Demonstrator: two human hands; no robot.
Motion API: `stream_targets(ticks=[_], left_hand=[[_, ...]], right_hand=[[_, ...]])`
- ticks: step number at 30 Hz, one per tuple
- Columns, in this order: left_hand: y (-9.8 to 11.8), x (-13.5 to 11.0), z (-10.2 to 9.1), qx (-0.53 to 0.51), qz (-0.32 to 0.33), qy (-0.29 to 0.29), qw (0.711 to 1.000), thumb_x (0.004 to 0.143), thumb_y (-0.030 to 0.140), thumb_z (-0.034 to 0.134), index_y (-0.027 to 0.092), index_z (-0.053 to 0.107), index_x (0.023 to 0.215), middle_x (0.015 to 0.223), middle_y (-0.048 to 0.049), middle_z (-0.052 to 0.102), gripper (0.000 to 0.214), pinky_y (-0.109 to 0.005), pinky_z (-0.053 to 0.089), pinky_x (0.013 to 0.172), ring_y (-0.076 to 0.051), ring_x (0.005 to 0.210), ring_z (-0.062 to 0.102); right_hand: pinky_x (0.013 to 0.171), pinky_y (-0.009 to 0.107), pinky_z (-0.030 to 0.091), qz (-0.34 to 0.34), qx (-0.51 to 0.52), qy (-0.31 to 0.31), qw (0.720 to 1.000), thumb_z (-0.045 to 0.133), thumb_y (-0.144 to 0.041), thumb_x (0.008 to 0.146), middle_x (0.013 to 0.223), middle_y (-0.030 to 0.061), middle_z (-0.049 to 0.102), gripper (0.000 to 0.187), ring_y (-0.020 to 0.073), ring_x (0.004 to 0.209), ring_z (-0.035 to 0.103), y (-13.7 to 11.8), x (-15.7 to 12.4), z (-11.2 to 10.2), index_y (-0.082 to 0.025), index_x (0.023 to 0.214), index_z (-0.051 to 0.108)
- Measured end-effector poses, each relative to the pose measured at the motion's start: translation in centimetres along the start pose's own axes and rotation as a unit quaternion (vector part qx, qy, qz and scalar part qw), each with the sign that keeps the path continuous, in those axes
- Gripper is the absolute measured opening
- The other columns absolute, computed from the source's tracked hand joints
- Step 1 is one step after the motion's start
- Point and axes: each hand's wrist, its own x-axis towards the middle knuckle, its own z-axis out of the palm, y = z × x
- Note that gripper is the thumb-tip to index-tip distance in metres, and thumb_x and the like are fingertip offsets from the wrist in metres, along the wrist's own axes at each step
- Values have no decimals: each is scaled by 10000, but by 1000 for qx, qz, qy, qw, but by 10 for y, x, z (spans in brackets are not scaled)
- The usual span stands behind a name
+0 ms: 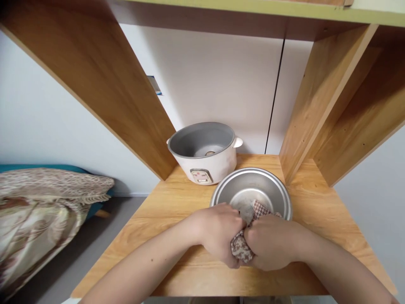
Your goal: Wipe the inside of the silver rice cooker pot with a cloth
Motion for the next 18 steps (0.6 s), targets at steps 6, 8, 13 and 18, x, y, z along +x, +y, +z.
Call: stream_targets(ticks=[6, 8, 13, 18], left_hand=[[0, 5, 4, 5, -4, 8, 1000, 585, 630, 719, 167, 790, 791, 747, -131, 769, 511, -357, 523, 547, -278, 643, 700], [-1, 6, 5, 1, -6, 12, 1000, 574, 624, 730, 187, 794, 824, 757, -116, 773, 508, -357, 530, 567, -275, 655, 703], [-2, 7, 6, -9, 4, 11, 1000, 560, 603, 746, 218, 793, 902, 801, -90, 785, 517, -348, 536, 609, -265, 693, 711], [-4, 6, 3, -5, 2, 4, 1000, 553, 653, 733, 210, 785, 810, 774, -90, 780, 515, -344, 514, 589, -259, 669, 704]], right_hand=[[658, 317, 442, -11, 8, -15, 1000, 527, -487, 908, 810, 56, 749, 350, 208, 690, 649, 7, 7, -3, -207, 831, 723], [717, 321, 449, -14, 0, -7, 1000, 537, -451, 908, 891, 65, 759, 310, 221, 775, 666, 4, 5, -3, -210, 901, 733], [646, 319, 403, 36, -74, 3, 997, 509, -218, 845, 814, 83, 743, 226, 216, 687, 653, -8, -3, -1, -189, 887, 729], [619, 320, 385, 28, -46, 8, 999, 488, -346, 911, 778, 64, 738, 278, 210, 656, 648, -6, 0, 0, -202, 862, 720]])
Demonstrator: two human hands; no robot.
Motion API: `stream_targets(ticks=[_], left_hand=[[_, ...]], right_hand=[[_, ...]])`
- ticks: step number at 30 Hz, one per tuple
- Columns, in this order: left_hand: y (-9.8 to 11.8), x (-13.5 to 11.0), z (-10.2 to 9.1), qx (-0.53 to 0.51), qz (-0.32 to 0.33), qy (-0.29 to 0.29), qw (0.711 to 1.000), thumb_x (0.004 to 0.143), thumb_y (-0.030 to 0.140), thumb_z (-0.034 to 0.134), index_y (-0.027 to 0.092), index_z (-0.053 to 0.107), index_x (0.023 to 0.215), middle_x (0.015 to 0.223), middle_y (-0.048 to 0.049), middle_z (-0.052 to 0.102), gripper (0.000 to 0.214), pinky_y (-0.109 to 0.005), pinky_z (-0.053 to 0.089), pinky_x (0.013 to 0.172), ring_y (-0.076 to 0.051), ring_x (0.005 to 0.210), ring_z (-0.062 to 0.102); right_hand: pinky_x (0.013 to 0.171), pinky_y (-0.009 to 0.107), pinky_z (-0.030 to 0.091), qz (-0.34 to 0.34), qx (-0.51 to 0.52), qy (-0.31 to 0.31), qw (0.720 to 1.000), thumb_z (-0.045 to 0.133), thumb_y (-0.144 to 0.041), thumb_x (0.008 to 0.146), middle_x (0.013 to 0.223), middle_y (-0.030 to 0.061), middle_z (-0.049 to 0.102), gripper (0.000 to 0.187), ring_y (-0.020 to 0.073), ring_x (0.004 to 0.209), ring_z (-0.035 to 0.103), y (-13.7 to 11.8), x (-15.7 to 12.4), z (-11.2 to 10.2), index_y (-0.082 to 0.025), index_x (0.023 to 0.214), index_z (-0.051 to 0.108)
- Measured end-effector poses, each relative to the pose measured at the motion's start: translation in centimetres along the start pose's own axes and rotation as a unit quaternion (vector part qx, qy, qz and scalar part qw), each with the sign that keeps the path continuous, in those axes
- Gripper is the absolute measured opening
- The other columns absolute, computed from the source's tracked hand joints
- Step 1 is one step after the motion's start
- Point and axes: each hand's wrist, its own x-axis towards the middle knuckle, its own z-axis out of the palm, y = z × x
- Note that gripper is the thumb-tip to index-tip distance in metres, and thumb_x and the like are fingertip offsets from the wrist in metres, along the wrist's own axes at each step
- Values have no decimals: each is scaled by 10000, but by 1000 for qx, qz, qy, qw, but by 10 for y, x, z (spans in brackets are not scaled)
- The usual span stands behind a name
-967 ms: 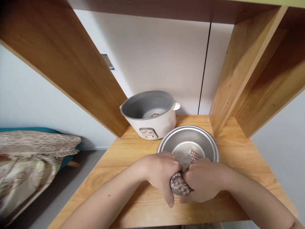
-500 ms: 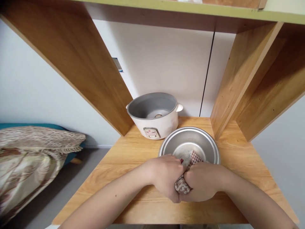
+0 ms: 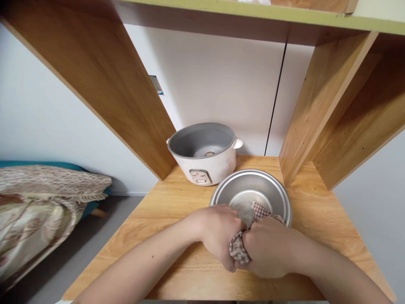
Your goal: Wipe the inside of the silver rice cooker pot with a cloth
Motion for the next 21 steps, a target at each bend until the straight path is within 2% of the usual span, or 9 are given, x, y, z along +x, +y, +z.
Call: stream_targets(ticks=[3, 10, 15, 18, 21], left_hand=[[-3, 0, -2, 2, -8, -17, 1000, 530, 683, 723, 200, 771, 749, 743, -91, 771, 533, -339, 498, 574, -255, 655, 694], [-10, 2, -4, -2, 15, -19, 1000, 488, 642, 777, 225, 766, 736, 694, -52, 756, 485, -328, 485, 568, -227, 609, 667], [-11, 1, -7, 0, 23, -39, 999, 513, 641, 769, 246, 789, 808, 768, -53, 781, 493, -329, 501, 583, -226, 639, 674], [-8, -2, -6, 3, 30, -21, 999, 536, 656, 758, 233, 791, 848, 802, -68, 787, 527, -343, 511, 608, -237, 656, 685], [-4, -4, -4, 10, 29, -5, 1000, 555, 658, 745, 209, 779, 784, 773, -91, 778, 505, -363, 516, 610, -254, 645, 686]], right_hand=[[584, 304, 376, -14, 46, -10, 999, 472, -482, 935, 771, 38, 738, 364, 200, 654, 644, 6, 5, 1, -224, 834, 707], [669, 331, 434, -43, 15, 27, 999, 463, -462, 965, 884, 71, 759, 360, 231, 744, 682, 1, 6, 5, -206, 969, 715], [665, 328, 422, -33, -38, 28, 998, 456, -381, 971, 846, 78, 754, 324, 219, 693, 668, -7, 6, 8, -201, 917, 720], [621, 321, 405, -24, -15, 27, 999, 471, -380, 953, 838, 68, 757, 310, 217, 680, 669, -6, 7, 8, -220, 935, 735], [652, 317, 428, -26, 31, 21, 999, 482, -418, 948, 884, 58, 767, 320, 224, 747, 693, 0, 8, 7, -235, 968, 744]])
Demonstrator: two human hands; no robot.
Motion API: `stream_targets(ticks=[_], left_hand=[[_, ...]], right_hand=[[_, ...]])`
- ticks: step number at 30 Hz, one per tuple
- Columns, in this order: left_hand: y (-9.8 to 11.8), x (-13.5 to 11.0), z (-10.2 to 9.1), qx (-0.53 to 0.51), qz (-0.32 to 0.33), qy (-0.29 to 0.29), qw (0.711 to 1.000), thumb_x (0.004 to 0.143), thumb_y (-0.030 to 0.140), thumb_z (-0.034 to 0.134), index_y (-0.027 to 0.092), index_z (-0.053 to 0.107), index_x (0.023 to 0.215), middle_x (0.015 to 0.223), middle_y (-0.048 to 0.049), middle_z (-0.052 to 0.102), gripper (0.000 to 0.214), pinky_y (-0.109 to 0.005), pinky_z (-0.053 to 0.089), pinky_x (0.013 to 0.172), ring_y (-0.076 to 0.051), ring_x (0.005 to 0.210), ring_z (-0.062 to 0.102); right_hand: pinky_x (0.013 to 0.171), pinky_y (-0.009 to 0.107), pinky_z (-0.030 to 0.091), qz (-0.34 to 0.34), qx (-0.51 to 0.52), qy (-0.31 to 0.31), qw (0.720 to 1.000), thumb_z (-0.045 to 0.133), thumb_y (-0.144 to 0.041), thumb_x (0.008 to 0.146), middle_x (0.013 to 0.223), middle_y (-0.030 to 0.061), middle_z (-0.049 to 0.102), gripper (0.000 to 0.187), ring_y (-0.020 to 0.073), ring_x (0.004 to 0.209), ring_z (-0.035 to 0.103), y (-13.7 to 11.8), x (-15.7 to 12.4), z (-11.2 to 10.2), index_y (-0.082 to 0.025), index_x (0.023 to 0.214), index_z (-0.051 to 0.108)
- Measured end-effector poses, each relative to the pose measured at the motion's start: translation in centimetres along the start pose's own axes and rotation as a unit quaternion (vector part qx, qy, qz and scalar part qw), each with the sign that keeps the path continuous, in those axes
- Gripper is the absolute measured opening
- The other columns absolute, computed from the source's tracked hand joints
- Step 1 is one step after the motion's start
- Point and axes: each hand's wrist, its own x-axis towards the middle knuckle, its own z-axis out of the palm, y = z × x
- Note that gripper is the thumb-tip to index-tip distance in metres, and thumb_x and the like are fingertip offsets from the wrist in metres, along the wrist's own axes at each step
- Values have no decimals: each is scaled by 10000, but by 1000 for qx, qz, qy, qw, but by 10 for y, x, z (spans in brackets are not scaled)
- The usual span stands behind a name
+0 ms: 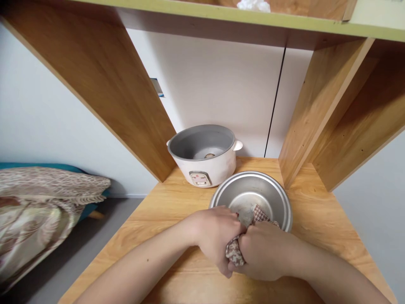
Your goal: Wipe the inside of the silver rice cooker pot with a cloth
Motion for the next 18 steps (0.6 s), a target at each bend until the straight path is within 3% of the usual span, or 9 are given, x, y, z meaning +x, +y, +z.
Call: stream_targets(ticks=[8, 14, 18], left_hand=[[-2, 5, -3, -12, 2, -49, 999, 563, 625, 754, 197, 765, 774, 770, -82, 773, 477, -347, 519, 631, -246, 663, 684], [-4, 6, -3, -17, 16, -48, 999, 534, 601, 779, 216, 782, 954, 870, -71, 792, 571, -361, 538, 685, -265, 743, 704], [-5, 7, -2, -11, 19, -49, 999, 552, 601, 771, 207, 783, 878, 809, -67, 781, 511, -351, 531, 663, -252, 695, 687]], right_hand=[[738, 327, 463, -13, -28, -3, 1000, 500, -486, 943, 799, 67, 750, 379, 224, 710, 676, 5, 4, -1, -201, 862, 736], [633, 338, 431, 38, -77, 16, 996, 458, -537, 957, 758, 79, 751, 455, 236, 637, 666, -7, 1, 6, -214, 829, 752], [638, 337, 438, 37, -53, 6, 998, 476, -523, 936, 825, 71, 765, 406, 248, 703, 683, -6, 1, 3, -237, 891, 761]])
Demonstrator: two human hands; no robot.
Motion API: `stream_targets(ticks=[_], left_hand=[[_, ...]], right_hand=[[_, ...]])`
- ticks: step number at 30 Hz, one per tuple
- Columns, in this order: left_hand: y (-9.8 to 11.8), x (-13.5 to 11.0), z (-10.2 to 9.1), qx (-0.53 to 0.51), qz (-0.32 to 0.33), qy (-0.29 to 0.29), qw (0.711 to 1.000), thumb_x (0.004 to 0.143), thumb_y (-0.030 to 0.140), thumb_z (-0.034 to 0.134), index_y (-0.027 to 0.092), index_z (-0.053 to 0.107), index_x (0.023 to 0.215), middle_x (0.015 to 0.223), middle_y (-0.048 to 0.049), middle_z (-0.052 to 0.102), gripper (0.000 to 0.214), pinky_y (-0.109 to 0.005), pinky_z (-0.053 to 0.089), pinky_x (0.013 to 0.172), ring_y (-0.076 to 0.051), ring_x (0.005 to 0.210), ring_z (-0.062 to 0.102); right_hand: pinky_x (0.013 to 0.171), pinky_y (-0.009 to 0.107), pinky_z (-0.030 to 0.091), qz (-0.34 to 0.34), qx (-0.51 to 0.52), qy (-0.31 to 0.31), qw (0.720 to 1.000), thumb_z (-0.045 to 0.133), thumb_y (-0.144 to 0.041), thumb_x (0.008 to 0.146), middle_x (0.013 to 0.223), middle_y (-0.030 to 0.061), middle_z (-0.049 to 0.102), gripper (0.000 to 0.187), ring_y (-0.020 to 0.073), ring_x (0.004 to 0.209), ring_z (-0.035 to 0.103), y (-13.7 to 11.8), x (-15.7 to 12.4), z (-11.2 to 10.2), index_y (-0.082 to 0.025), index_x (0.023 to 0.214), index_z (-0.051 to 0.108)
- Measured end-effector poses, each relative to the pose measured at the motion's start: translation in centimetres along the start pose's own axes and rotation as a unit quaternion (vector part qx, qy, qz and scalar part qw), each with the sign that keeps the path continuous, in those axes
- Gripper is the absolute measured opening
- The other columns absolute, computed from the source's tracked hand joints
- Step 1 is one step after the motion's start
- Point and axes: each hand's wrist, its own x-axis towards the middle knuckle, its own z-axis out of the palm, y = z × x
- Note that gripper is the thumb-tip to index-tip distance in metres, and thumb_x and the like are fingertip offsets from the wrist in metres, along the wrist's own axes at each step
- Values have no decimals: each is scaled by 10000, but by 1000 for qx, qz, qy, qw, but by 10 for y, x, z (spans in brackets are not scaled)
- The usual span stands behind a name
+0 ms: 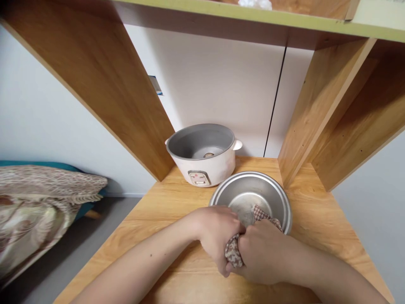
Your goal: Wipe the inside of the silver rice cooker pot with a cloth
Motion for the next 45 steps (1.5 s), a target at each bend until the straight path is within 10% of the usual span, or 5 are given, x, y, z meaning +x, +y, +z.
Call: stream_targets(ticks=[24, 31, 45], left_hand=[[0, 0, 0, -1, -19, 10, 1000, 535, 612, 758, 237, 748, 691, 678, -22, 739, 406, -315, 474, 567, -199, 581, 622], [-1, -1, -1, 14, -13, 3, 1000, 556, 671, 736, 212, 754, 702, 668, -49, 739, 482, -315, 471, 557, -203, 567, 618], [-2, -2, 1, 27, -8, 23, 999, 524, 648, 760, 240, 773, 739, 739, -38, 771, 462, -304, 460, 545, -228, 662, 688]], right_hand=[[724, 323, 455, 12, 54, -7, 998, 497, -530, 921, 914, 73, 767, 402, 236, 818, 688, 2, -3, -4, -231, 977, 759], [536, 303, 384, -3, 46, -61, 997, 585, -471, 795, 726, 32, 726, 278, 213, 626, 646, 17, -3, -3, -229, 791, 721], [771, 406, 473, 16, 30, -10, 999, 487, -525, 920, 882, 103, 753, 392, 292, 815, 697, 2, -13, -7, -197, 938, 701]])
